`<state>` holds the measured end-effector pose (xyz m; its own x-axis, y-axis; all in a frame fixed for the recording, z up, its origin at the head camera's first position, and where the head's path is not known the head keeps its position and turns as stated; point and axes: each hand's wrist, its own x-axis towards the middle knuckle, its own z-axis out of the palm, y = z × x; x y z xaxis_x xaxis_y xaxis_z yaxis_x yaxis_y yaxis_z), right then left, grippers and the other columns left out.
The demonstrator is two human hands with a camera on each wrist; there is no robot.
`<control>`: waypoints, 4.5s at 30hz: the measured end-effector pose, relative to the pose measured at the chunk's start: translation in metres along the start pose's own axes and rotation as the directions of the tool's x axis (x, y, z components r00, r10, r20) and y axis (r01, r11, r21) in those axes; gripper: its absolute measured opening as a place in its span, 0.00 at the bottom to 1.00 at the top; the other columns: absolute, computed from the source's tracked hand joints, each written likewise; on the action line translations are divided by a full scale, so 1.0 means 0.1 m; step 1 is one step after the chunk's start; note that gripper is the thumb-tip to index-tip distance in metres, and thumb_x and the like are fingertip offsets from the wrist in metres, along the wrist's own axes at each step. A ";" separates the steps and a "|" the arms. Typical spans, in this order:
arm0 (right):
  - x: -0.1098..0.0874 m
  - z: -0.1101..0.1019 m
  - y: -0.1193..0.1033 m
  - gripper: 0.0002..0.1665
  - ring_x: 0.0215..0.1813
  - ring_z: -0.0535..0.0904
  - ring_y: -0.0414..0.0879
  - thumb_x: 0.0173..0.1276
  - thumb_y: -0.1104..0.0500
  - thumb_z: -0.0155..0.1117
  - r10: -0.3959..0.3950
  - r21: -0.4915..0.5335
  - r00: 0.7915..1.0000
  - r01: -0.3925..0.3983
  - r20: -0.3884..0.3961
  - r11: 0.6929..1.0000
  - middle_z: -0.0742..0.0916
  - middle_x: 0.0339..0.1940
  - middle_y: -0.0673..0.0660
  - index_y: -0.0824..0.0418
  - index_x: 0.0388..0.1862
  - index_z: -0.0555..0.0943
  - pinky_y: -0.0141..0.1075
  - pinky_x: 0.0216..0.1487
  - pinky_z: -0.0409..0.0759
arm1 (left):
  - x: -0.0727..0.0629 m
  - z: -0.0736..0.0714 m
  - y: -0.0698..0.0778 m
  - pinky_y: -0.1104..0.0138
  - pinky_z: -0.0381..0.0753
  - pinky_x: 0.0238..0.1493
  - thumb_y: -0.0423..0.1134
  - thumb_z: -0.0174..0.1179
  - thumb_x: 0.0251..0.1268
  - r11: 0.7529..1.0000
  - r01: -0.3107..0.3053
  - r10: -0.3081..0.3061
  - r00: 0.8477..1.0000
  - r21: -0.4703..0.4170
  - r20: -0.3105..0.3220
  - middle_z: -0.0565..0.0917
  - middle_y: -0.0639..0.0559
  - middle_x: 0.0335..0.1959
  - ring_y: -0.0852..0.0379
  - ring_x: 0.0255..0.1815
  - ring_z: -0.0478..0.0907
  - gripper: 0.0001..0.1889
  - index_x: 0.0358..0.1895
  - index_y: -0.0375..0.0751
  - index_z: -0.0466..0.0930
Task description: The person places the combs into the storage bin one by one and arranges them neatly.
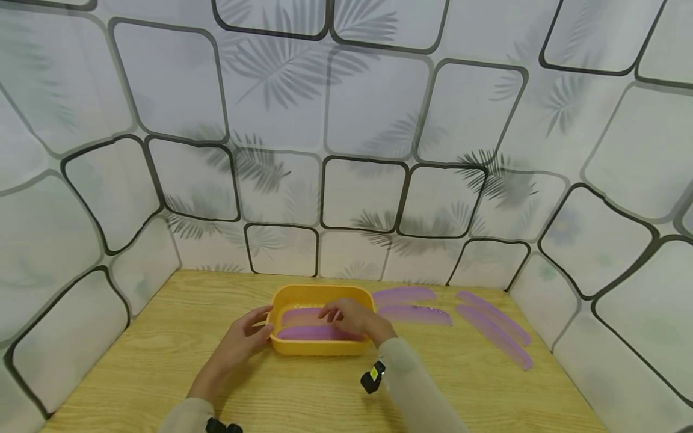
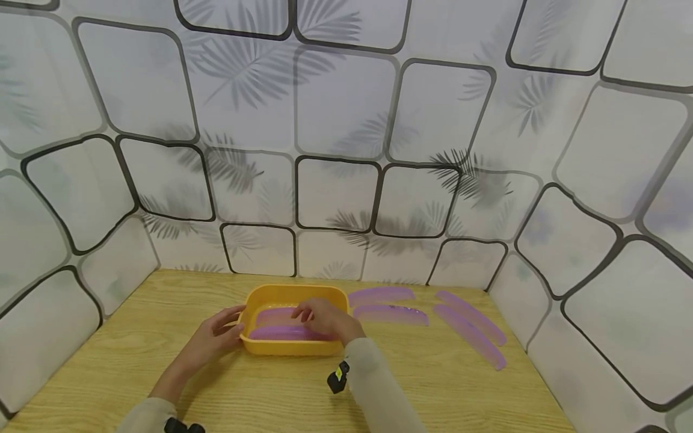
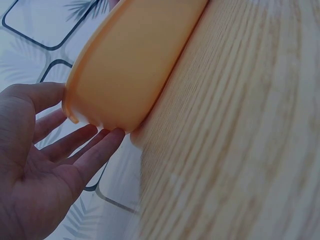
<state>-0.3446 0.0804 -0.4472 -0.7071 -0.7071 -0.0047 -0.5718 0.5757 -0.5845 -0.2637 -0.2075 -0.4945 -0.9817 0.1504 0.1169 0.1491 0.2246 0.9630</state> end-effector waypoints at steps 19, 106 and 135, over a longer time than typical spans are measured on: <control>-0.18 -0.22 0.06 0.19 0.56 0.85 0.59 0.74 0.69 0.60 -0.069 -0.013 0.998 0.069 -0.001 0.998 0.87 0.56 0.66 0.65 0.62 0.82 0.47 0.58 0.86 | -0.03 -0.01 0.01 0.61 0.89 0.57 0.37 0.57 0.79 1.000 -0.001 0.002 1.000 -0.017 0.012 0.67 0.24 0.74 0.32 0.69 0.76 0.30 0.78 0.31 0.61; -1.18 -0.69 1.53 0.13 0.57 0.79 0.71 0.70 0.69 0.66 0.112 -0.081 0.938 -0.146 -0.328 0.986 0.86 0.53 0.71 0.72 0.51 0.84 0.65 0.60 0.79 | -0.01 0.00 -0.01 0.62 0.89 0.55 0.42 0.58 0.79 1.000 0.009 -0.009 1.000 0.014 0.003 0.67 0.25 0.75 0.32 0.69 0.75 0.31 0.78 0.35 0.63; -1.20 -0.71 1.52 0.25 0.52 0.81 0.60 0.62 0.67 0.74 0.236 -0.084 0.951 -0.257 -0.200 0.963 0.85 0.52 0.67 0.65 0.60 0.83 0.58 0.55 0.82 | -0.02 0.01 0.02 0.62 0.89 0.57 0.41 0.57 0.79 1.000 0.024 -0.024 1.000 0.006 -0.004 0.66 0.25 0.75 0.31 0.71 0.73 0.31 0.78 0.35 0.62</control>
<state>-0.3763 0.2821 -0.4774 -0.8905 -0.4546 0.0196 -0.4041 0.7704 -0.4931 -0.2617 -0.2066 -0.4933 -0.9853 0.1416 0.0951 0.1266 0.2335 0.9641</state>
